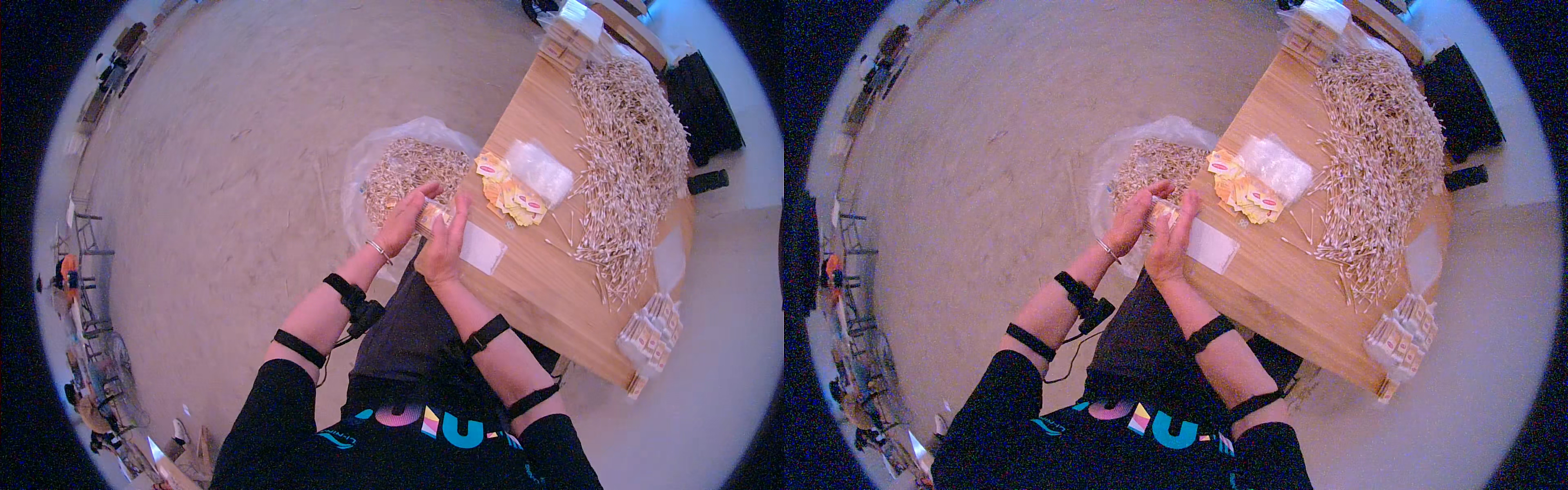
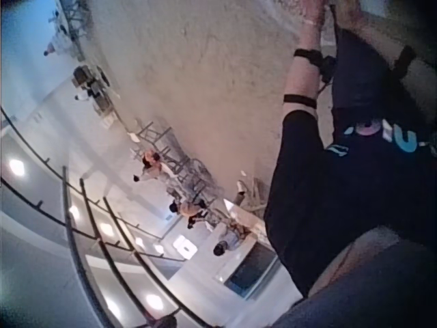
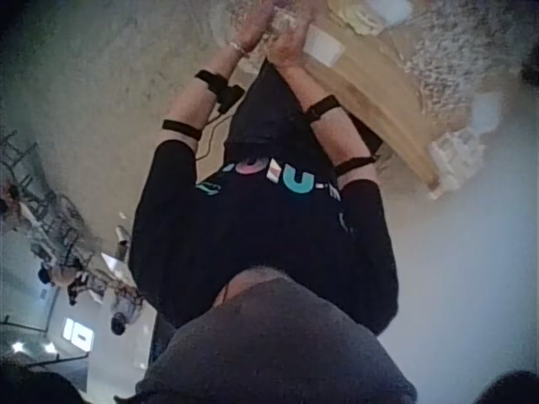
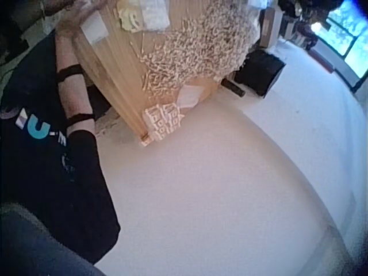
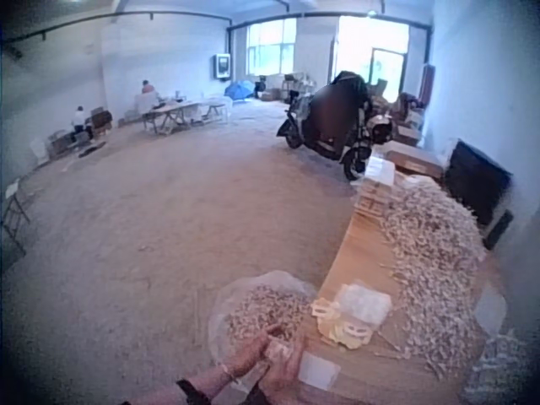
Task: The person is counting and packaging individual cotton swabs into small plastic bags.
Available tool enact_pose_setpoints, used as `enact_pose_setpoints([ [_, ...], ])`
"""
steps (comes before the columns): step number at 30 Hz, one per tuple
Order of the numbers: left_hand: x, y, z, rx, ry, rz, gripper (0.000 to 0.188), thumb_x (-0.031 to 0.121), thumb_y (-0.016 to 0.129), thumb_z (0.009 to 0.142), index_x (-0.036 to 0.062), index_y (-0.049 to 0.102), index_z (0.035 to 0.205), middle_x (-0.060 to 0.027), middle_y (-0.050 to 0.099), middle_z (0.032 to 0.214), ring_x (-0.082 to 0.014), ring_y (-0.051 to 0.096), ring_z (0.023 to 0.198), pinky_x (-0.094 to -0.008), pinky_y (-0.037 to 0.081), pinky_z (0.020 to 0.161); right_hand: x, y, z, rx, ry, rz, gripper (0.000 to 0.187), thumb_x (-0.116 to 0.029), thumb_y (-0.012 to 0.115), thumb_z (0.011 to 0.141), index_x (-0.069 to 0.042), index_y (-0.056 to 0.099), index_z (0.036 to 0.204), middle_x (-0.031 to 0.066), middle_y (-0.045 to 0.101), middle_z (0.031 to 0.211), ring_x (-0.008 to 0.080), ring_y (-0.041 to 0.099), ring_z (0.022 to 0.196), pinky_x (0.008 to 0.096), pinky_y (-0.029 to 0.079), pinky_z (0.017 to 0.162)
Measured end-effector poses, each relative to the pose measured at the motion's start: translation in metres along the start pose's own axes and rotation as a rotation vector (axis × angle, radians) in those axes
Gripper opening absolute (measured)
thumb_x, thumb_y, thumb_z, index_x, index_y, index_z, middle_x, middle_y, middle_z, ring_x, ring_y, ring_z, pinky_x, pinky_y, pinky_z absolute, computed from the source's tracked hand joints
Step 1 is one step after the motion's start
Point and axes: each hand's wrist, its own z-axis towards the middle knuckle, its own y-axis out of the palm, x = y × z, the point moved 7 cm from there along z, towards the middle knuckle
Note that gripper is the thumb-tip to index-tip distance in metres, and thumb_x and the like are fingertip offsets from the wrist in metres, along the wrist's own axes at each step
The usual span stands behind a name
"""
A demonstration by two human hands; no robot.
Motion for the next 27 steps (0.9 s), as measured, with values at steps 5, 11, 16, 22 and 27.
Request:
enact_pose_setpoints([
  [5, -0.003, -0.003, 0.004, 0.034, 0.009, 0.185, 0.043, 0.027, 0.04, 0.095, -0.0006, 0.042, 0.129, -0.0115, 0.057, 0.119, -0.0192, 0.052, 0.109, -0.0298, 0.038, 0.095, -0.013, 0.005, 0.003, -0.12, -0.07, 0.032, 0.053, -0.016, 0.043, 0.081, 0.006, 0.03, 0.128, 0.0275, 0.024, 0.139, 0.0395, 0.013, 0.135, 0.0444, 0.006, 0.111],
  [11, -0.015, -0.015, 0.002, 0.171, -0.143, 0.288, 0.043, 0.023, 0.043, 0.093, -0.0026, 0.042, 0.127, -0.0144, 0.058, 0.115, -0.0221, 0.055, 0.104, -0.0317, 0.041, 0.092, -0.018, -0.061, 0.014, 0.056, -0.237, -0.552, 0.055, -0.005, 0.046, 0.075, 0.005, 0.034, 0.127, 0.0247, 0.033, 0.135, 0.0395, 0.026, 0.129, 0.0458, 0.018, 0.108],
  [16, 0.036, 0.008, -0.012, 0.446, 0.375, 0.989, 0.041, 0.011, 0.049, 0.086, -0.0013, 0.043, 0.125, -0.0186, 0.049, 0.123, -0.0328, 0.046, 0.116, -0.0382, 0.035, 0.099, 0.004, -0.188, 0.032, 0.336, -0.109, -1.097, 0.054, -0.009, 0.054, 0.073, 0.0, 0.041, 0.125, 0.0196, 0.044, 0.123, 0.035, 0.04, 0.117, 0.0447, 0.029, 0.101],
  [22, 0.053, 0.124, -0.027, -0.06, 0.62, 0.897, 0.046, 0.001, 0.055, 0.077, 0.0017, 0.045, 0.123, -0.0187, 0.046, 0.126, -0.0363, 0.038, 0.122, -0.0413, 0.031, 0.103, 0.024, -0.222, 0.016, 0.239, -0.301, -0.983, 0.02, -0.008, 0.056, 0.074, -0.004, 0.059, 0.093, 0.0134, 0.058, 0.088, 0.0318, 0.053, 0.088, 0.0443, 0.04, 0.082],
  [27, 0.016, 0.209, -0.035, -0.285, 0.677, 1.001, 0.045, 0.006, 0.062, 0.075, 0.0021, 0.049, 0.119, -0.0179, 0.046, 0.126, -0.0349, 0.039, 0.122, -0.0412, 0.033, 0.102, 0.024, -0.225, -0.017, 0.128, -0.262, -0.808, 0.013, -0.003, 0.056, 0.074, -0.006, 0.062, 0.085, 0.0124, 0.059, 0.083, 0.0323, 0.054, 0.085, 0.0416, 0.043, 0.077],
])
